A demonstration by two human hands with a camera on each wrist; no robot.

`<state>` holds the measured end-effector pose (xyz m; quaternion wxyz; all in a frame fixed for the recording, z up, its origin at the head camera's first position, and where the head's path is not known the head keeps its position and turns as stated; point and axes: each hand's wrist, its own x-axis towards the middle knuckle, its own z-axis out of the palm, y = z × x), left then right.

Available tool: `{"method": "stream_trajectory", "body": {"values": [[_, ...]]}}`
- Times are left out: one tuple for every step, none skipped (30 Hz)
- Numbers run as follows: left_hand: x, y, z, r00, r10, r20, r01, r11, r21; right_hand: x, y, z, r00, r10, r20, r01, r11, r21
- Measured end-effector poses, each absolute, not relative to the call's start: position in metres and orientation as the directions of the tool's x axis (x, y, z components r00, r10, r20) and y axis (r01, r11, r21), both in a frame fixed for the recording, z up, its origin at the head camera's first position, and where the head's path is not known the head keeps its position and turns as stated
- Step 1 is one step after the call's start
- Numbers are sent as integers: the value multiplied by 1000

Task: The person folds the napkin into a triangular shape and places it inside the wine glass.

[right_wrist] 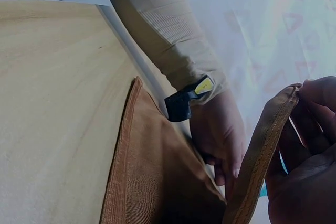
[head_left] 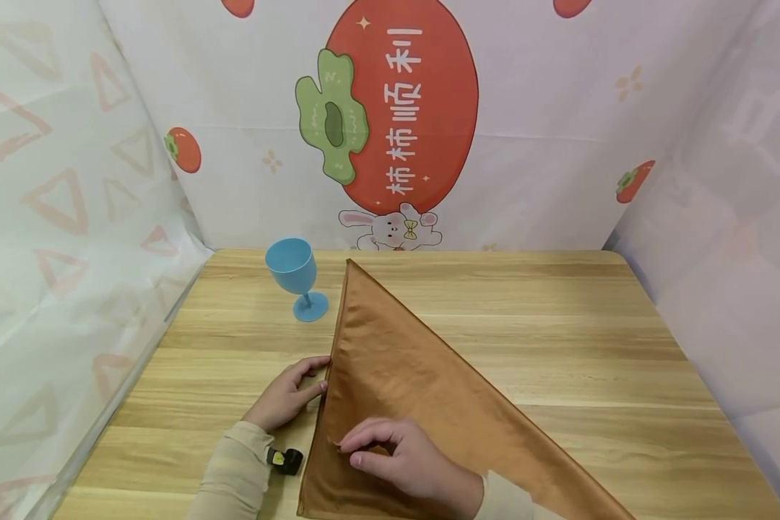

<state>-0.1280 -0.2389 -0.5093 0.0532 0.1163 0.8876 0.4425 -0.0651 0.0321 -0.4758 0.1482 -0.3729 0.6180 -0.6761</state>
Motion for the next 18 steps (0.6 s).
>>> {"method": "stream_trajectory", "body": {"values": [[-128, -239, -510, -967, 255, 10, 162, 580, 798, -65, 32, -476, -678, -664, 315, -255, -190, -948], [-128, -239, -510, -966, 259, 11, 164, 578, 799, -64, 31, -476, -677, -667, 311, -251, -188, -950], [-128, -239, -510, -966, 257, 8, 160, 575, 803, -64, 31, -476, -671, -669, 319, -261, -189, -947], [-128, -239, -510, -965, 261, 6, 160, 575, 803, -64, 30, -477, -662, -668, 338, -283, -195, -939], [-128, -239, -510, -965, 261, 3, 157, 573, 805, -63, 30, -477, -656, -669, 350, -294, -200, -935], [-128, -239, -510, -966, 259, -1, 154, 576, 803, -63, 29, -477, -646, -668, 369, -313, -209, -926], [-129, -239, -510, -966, 257, -4, 150, 576, 803, -63, 29, -478, -636, -667, 388, -334, -216, -917], [-129, -239, -510, -967, 254, -8, 144, 576, 805, -63, 28, -478, -627, -666, 405, -351, -223, -909], [-129, -239, -510, -968, 250, -13, 137, 575, 807, -63, 28, -479, -620, -665, 416, -363, -227, -904], [-129, -239, -509, -969, 246, -18, 131, 575, 807, -62, 28, -479, -619, -669, 412, -355, -231, -906], [-129, -239, -509, -970, 241, -21, 125, 573, 810, -62, 28, -480, -617, -672, 410, -351, -231, -907], [-129, -239, -509, -971, 239, -22, 122, 572, 811, -61, 28, -480, -615, -674, 409, -349, -232, -908], [-129, -238, -508, -971, 238, -24, 119, 567, 815, -61, 28, -480, -615, -677, 404, -346, -229, -910], [-129, -238, -508, -971, 236, -25, 117, 566, 816, -61, 27, -481, -614, -680, 401, -345, -226, -911], [-129, -238, -508, -972, 235, -24, 116, 566, 816, -60, 27, -481, -617, -684, 389, -333, -222, -917], [-129, -238, -508, -972, 235, -22, 118, 565, 817, -60, 27, -481, -620, -690, 374, -316, -216, -924], [-129, -238, -508, -971, 238, -19, 122, 563, 817, -59, 27, -481, -621, -693, 366, -313, -208, -927], [-129, -238, -508, -971, 240, -15, 126, 562, 817, -59, 26, -480, -624, -699, 349, -298, -200, -933]]}}
